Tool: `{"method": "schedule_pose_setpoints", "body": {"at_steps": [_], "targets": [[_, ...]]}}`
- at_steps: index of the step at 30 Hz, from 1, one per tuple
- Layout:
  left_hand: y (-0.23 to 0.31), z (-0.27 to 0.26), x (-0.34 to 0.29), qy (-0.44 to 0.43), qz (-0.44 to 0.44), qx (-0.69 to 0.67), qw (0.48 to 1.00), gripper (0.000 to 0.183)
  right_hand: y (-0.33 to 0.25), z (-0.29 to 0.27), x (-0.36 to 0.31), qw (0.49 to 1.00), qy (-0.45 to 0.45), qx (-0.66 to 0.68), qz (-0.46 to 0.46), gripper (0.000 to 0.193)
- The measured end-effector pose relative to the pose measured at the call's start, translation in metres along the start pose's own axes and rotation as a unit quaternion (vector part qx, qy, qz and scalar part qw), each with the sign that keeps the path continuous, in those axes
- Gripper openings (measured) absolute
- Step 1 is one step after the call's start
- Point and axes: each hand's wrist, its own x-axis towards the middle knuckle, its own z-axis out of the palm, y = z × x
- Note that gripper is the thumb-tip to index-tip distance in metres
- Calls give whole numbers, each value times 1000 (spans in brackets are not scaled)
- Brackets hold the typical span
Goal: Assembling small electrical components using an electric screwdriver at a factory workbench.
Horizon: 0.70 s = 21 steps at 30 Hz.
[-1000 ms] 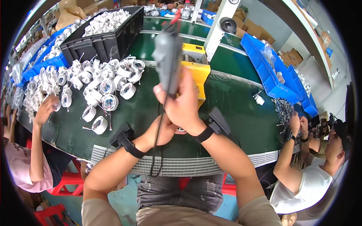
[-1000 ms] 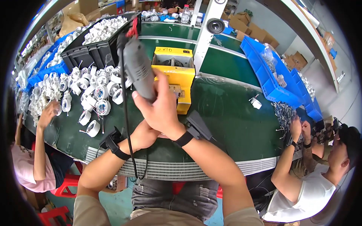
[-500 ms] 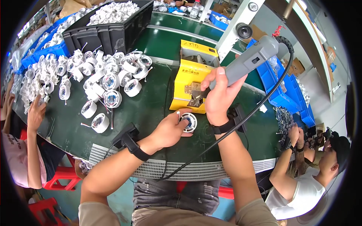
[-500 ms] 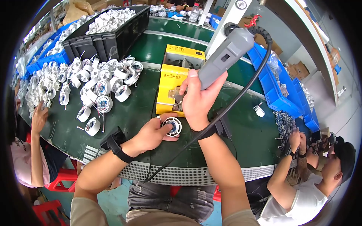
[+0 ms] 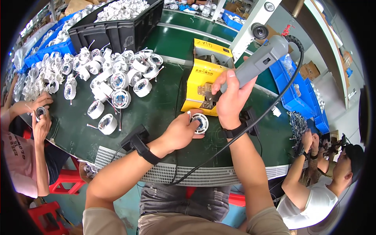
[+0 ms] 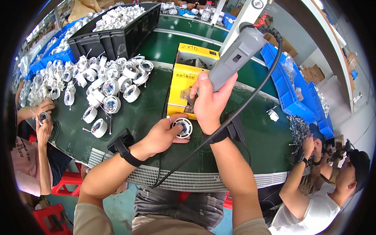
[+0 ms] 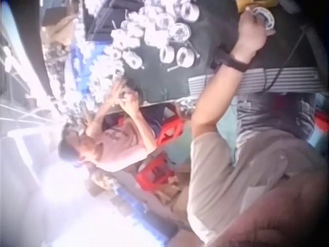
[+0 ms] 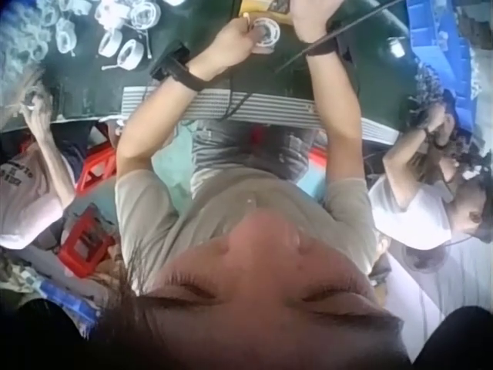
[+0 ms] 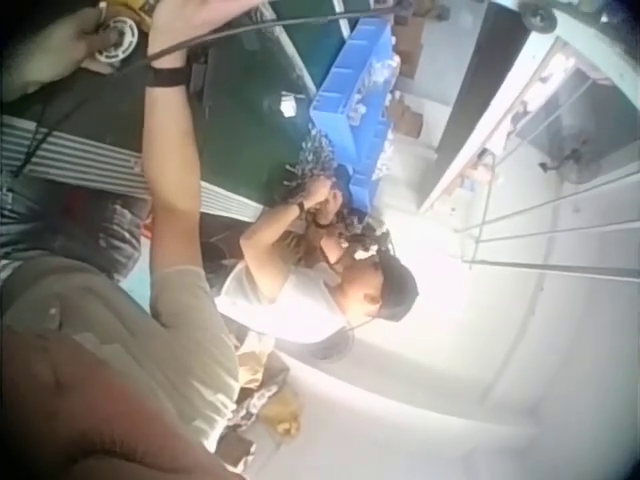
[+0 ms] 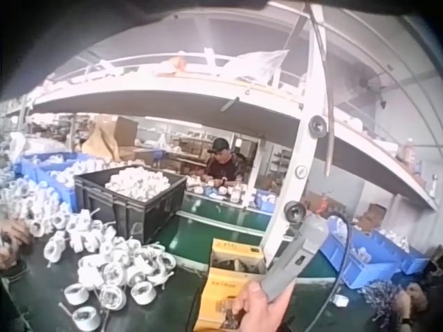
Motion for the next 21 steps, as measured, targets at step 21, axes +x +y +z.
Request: {"method": "schedule_pose_setpoints", "body": {"at_steps": [21], "targets": [[6, 3, -3, 23, 33, 16, 999, 28, -6, -7, -50, 993, -55, 56, 83, 44]]}}
